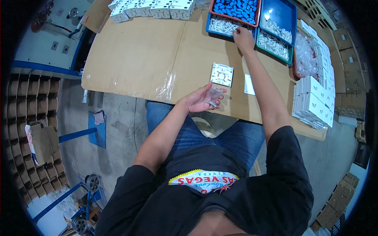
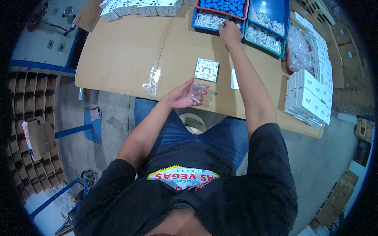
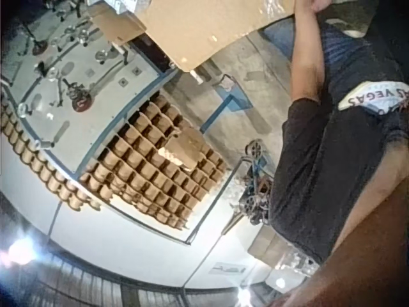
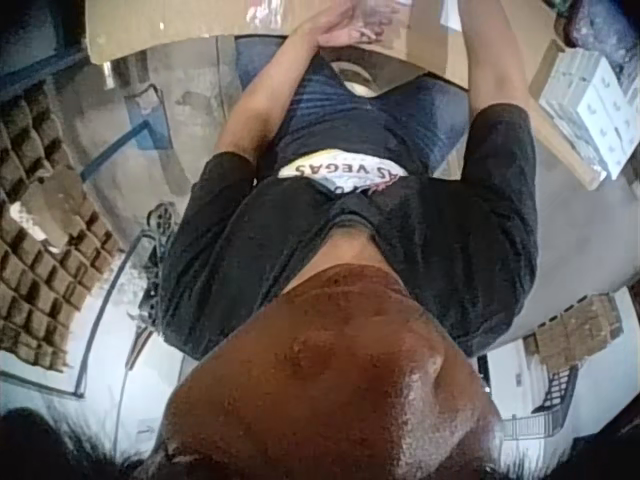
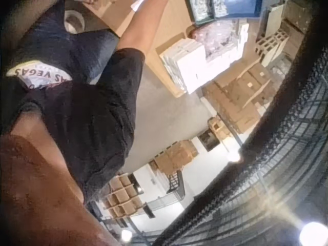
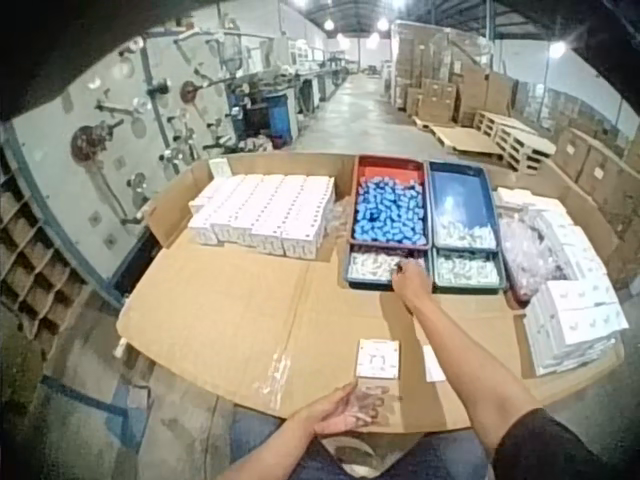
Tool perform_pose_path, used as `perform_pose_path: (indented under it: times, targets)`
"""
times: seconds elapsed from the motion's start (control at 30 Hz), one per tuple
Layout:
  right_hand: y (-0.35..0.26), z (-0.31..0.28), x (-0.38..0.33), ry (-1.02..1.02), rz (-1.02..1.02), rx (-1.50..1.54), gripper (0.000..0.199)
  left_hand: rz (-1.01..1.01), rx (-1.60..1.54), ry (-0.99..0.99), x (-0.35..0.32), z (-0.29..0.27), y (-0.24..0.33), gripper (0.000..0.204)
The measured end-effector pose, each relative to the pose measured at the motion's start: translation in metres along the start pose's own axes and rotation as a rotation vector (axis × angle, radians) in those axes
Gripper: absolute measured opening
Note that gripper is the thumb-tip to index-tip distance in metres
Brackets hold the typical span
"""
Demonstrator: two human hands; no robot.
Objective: The person assembles small electronic components into white cardboard boxes. They place a circuit board and a small bag of white plastic connectors into each box, then close the lid and stack the finished unit. The process is repeated for multiple units in a warehouse setting.
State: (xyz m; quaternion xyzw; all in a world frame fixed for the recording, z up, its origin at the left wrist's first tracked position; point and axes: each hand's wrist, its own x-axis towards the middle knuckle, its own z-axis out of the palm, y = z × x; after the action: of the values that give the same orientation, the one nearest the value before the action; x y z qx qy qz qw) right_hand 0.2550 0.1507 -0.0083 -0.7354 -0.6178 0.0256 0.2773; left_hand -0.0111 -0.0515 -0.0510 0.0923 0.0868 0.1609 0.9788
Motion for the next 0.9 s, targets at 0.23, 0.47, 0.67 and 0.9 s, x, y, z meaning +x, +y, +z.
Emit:
perform_pose_path:
  times: [0.23,0.47,0.67,0.9]
  targets:
    - [0.018,0.022,0.009,0.047,-0.003,0.073,0.022,0.000,0.017,0.026,0.001,0.005,-0.001,0.073]
    - [0.014,-0.027,-0.040,0.122,0.086,0.551,0.021,0.013,0.028,0.022,0.000,0.005,0.000,0.078]
    - [-0.014,-0.081,-0.154,-0.113,0.291,0.967,0.015,-0.006,0.018,0.052,-0.001,0.003,0.000,0.073]
    - [-0.034,-0.117,-0.213,-0.505,0.204,0.832,0.015,0.019,0.053,0.050,-0.001,0.004,-0.002,0.066]
